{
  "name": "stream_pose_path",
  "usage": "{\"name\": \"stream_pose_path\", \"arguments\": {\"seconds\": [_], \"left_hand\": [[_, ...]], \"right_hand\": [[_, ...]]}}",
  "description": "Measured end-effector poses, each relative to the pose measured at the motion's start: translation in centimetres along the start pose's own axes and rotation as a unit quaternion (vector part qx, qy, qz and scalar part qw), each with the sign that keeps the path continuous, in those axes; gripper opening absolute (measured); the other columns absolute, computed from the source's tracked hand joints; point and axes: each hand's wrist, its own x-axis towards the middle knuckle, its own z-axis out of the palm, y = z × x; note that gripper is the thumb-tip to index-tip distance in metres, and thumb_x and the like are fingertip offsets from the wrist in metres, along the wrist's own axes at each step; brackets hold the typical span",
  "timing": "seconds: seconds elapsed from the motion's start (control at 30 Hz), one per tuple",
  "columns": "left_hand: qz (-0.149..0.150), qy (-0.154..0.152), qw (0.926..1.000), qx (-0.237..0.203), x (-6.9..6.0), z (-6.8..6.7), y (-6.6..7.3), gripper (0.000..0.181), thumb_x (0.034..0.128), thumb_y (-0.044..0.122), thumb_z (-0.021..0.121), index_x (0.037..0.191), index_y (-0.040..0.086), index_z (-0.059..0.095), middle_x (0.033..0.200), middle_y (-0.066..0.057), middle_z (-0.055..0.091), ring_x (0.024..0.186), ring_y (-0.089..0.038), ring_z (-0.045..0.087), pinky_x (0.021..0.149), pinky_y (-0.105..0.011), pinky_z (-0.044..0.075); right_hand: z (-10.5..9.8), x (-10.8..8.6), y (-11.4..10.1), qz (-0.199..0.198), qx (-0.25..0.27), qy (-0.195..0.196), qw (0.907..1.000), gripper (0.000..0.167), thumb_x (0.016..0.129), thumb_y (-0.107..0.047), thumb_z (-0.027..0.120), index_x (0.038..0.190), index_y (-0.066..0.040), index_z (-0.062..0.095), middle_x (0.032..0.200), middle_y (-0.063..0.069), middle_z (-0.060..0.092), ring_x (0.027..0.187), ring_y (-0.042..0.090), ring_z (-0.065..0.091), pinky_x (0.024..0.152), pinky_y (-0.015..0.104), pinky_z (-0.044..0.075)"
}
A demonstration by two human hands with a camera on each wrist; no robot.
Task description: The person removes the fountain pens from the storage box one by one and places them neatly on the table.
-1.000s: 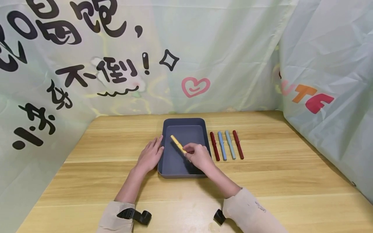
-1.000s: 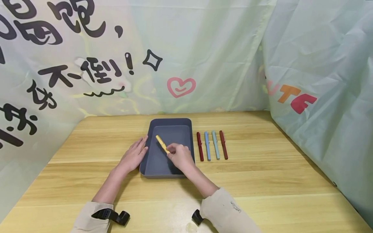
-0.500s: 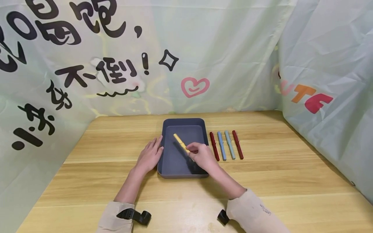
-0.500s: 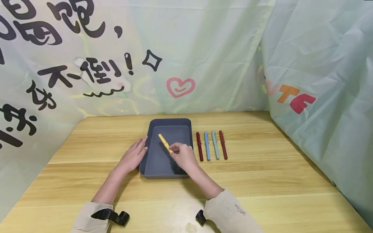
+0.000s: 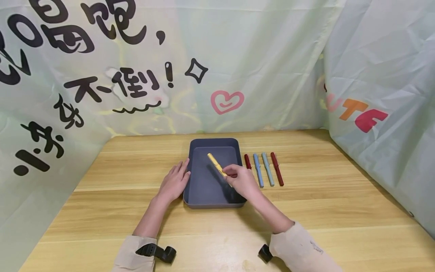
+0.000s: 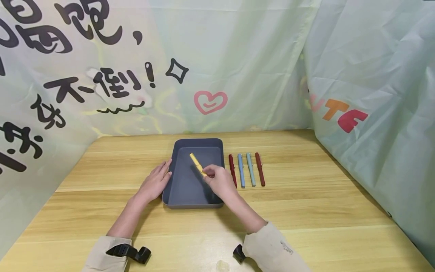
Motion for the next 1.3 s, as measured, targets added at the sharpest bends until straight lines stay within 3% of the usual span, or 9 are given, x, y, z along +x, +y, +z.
{"name": "stream_pose_path", "arguments": {"seconds": [0.67,0.93,1.3], "left_hand": [[-0.005,-0.007,0.9999,-0.005,0.0,0.0,-0.1,0.053,0.1003,0.033,0.029,0.149,0.018,0.014,0.149,-0.018,0.017,0.132,-0.041,0.016,0.103,-0.057,0.017],[0.001,-0.007,1.0,-0.002,0.0,0.0,0.1,0.053,0.1004,0.032,0.029,0.149,0.016,0.015,0.148,-0.019,0.018,0.132,-0.042,0.017,0.103,-0.057,0.018],[0.0,-0.007,1.0,-0.003,0.0,0.0,0.0,0.053,0.1003,0.032,0.029,0.149,0.016,0.015,0.148,-0.02,0.017,0.132,-0.042,0.017,0.102,-0.057,0.018]], "right_hand": [[-2.7,-0.2,1.4,0.014,0.008,0.012,0.9998,0.017,0.081,0.001,0.067,0.098,-0.003,0.067,0.092,0.009,0.068,0.083,0.022,0.064,0.064,0.031,0.053],[-3.5,-0.4,2.0,0.0,-0.029,0.035,0.999,0.017,0.08,0.001,0.068,0.097,-0.003,0.068,0.091,0.011,0.068,0.082,0.023,0.065,0.064,0.031,0.053],[-4.9,-0.7,2.5,0.009,-0.023,0.033,0.9992,0.018,0.082,0.002,0.066,0.099,-0.001,0.067,0.093,0.013,0.068,0.084,0.025,0.065,0.063,0.03,0.051]]}}
